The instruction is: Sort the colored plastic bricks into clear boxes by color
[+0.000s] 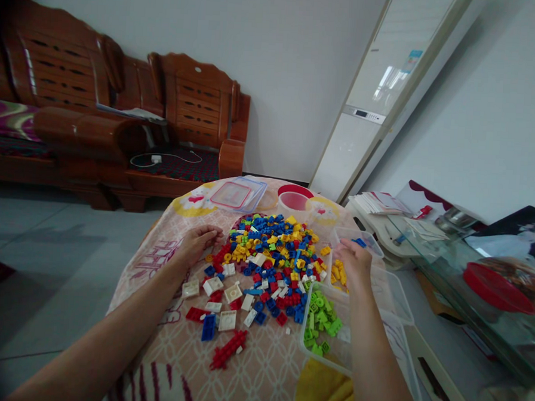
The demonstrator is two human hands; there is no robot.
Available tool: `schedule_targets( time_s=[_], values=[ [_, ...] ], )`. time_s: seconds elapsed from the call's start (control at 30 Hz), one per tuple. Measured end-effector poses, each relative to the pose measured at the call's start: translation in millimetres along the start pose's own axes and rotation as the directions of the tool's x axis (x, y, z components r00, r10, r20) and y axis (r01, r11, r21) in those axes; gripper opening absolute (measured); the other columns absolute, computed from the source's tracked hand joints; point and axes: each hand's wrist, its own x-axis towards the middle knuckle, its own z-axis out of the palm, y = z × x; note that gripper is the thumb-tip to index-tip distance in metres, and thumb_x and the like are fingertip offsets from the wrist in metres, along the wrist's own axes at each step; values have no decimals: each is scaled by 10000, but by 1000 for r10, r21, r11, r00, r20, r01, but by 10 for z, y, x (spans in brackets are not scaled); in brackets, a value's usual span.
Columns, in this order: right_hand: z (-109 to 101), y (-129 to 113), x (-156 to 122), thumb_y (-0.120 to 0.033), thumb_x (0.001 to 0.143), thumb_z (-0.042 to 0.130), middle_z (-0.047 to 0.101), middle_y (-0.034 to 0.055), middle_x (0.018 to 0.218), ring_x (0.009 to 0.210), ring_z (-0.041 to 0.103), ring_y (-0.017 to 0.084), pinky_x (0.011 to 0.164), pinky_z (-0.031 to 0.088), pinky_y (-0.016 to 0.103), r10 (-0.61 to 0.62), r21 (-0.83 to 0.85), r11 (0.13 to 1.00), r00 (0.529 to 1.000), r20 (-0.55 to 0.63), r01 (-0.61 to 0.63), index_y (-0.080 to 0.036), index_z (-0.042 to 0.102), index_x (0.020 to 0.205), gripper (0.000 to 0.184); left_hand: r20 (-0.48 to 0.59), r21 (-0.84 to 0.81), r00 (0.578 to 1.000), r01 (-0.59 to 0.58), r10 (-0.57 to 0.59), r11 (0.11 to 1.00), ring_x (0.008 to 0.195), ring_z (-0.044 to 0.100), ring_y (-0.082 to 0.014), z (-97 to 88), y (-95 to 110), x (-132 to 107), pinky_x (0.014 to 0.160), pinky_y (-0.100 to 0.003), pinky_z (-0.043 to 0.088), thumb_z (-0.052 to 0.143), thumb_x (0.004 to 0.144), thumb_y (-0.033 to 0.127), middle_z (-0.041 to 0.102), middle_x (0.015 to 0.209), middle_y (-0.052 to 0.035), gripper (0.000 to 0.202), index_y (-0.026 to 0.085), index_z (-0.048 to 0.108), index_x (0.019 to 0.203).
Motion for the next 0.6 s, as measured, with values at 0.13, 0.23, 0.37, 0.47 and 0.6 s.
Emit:
schedule_targets(
  time_s=[0.13,0.23,0.37,0.47,0.6],
  values=[
    [201,-137,-264,-327,659,651,692,41,676,555,644,165,533,528,270,52,-243,968,906,421,57,-122,677,899,316,-10,6,1000,-6,6,1000,609,591,-136,11,6,-5,595,-264,487,757,579,396,665,727,-62,352,116,669,772],
    [389,-192,-504,-277,735,577,659,18,597,495,601,141,485,451,231,109,-436,860,739,665,266,-142,693,833,203,-15,14,1000,-2,3,1000,608,592,-135,10,5,-8,584,-256,484,753,583,397,666,724,-60,347,117,667,771],
    [573,-190,-731,-195,757,588,694,39,693,697,651,165,637,429,237,63,-541,498,594,802,678,-174,712,732,128,-7,7,1000,-2,2,1000,602,591,-123,-10,-11,5,594,-248,479,746,594,374,667,726,-54,327,115,665,776],
    [645,-139,-794,-227,768,612,714,76,822,844,661,211,679,414,254,113,-631,240,625,773,738,-185,717,753,114,0,8,1000,-5,5,1000,594,589,-119,-21,-24,20,591,-246,477,742,595,365,665,720,-52,321,114,666,781],
    [683,-71,-810,-245,803,584,711,96,885,905,656,222,698,407,256,151,-668,109,652,743,736,-190,712,814,139,-6,6,1000,0,0,1000,604,593,-130,-10,-17,17,589,-257,484,749,585,371,665,725,-57,332,116,665,780]
  ],
)
